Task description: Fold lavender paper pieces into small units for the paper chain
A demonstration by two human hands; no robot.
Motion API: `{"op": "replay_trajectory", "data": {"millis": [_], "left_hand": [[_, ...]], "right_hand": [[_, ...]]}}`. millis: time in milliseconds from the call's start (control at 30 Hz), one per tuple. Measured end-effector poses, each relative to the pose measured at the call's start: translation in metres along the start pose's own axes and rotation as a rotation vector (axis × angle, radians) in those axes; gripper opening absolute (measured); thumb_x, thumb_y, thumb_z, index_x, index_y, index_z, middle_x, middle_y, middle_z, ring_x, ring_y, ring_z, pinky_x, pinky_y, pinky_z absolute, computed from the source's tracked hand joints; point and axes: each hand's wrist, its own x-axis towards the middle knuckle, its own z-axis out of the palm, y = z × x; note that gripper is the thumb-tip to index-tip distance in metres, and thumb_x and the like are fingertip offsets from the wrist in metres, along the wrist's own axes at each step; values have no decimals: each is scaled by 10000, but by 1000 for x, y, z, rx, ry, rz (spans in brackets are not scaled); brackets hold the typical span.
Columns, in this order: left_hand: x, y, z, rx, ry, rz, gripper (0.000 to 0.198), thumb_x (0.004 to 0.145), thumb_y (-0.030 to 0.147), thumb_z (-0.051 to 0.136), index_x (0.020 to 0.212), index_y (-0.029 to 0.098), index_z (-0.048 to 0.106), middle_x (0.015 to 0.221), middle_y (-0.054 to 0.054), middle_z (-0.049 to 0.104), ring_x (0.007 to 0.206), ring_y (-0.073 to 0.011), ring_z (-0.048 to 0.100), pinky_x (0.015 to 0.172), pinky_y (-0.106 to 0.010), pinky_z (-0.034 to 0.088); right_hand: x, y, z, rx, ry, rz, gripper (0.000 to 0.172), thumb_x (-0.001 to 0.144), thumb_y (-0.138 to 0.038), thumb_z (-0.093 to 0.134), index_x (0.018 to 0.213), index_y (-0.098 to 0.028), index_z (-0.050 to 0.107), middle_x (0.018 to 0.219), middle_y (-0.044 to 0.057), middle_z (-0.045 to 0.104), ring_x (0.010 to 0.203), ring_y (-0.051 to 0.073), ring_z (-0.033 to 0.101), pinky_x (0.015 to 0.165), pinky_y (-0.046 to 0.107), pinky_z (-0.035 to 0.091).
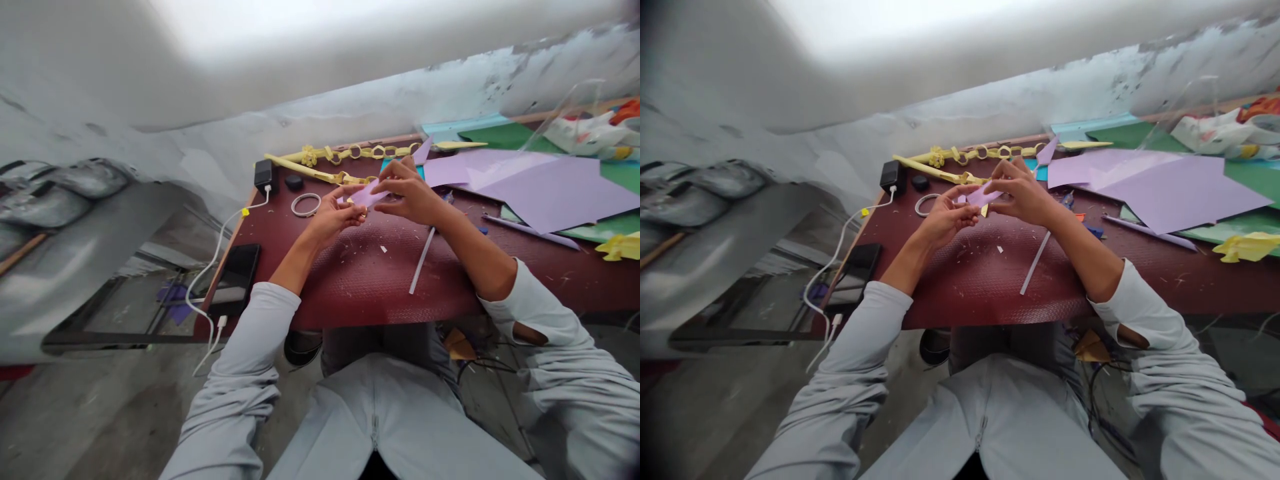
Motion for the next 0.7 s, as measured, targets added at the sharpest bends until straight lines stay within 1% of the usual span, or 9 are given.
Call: {"op": "replay_trajectory", "data": {"millis": [67,133,233,267,300,367,467,567,700], "left_hand": [[-3,5,6,2,-53,-42,619,847,411,1015,1393,274,759,928,-40,824,699,-148,780,634,-262,620],[-5,9,8,96,-40,3,520,921,584,947,1287,247,797,818,-17,769,602,-115,689,558,-235,546],[-4,14,8,350,70,265,491,964,702,867,1014,215,831,635,38,555,528,-76,473,499,-215,389],[-4,14,8,420,101,357,485,957,697,876,958,215,829,642,35,527,556,-82,456,511,-220,375],[-3,14,8,474,125,429,469,948,683,892,935,218,828,684,21,545,602,-93,479,534,-225,389],[-3,14,10,531,157,497,425,947,644,906,936,228,825,812,-13,628,694,-120,550,577,-239,432],[-3,10,15,534,132,465,355,991,557,873,927,220,783,874,-30,693,718,-127,599,592,-246,438],[-4,6,20,506,86,413,318,1011,498,841,906,214,745,790,-16,690,665,-125,601,577,-248,421],[-4,4,23,471,71,400,313,1026,519,812,948,225,738,707,9,688,575,-124,602,568,-259,456]], "right_hand": [[2,-6,6,-6,-33,-29,153,1031,-404,832,1003,-254,836,1158,118,741,1152,345,617,1075,554,499],[2,-9,7,60,-47,14,202,1048,-422,803,947,-247,816,1035,97,747,1039,305,625,1031,512,500],[-1,-8,6,233,-15,183,290,1003,-490,835,890,-229,782,869,59,729,845,234,606,854,411,505],[-2,-7,7,286,2,237,307,983,-506,848,884,-223,779,846,52,729,811,221,601,801,389,491],[-3,-6,7,327,15,276,317,963,-513,860,880,-219,778,833,48,731,789,212,597,762,374,474],[-4,-6,9,357,25,303,311,941,-503,867,869,-214,776,809,38,730,764,199,588,728,361,445],[-3,-8,12,322,19,263,250,936,-447,846,876,-213,780,803,27,731,750,188,597,728,356,436],[-3,-12,15,299,-18,216,191,951,-394,801,888,-216,772,823,23,741,762,187,619,749,355,455],[-3,-14,19,278,-45,169,173,966,-365,775,874,-220,754,804,15,721,746,186,603,743,353,444]]}}
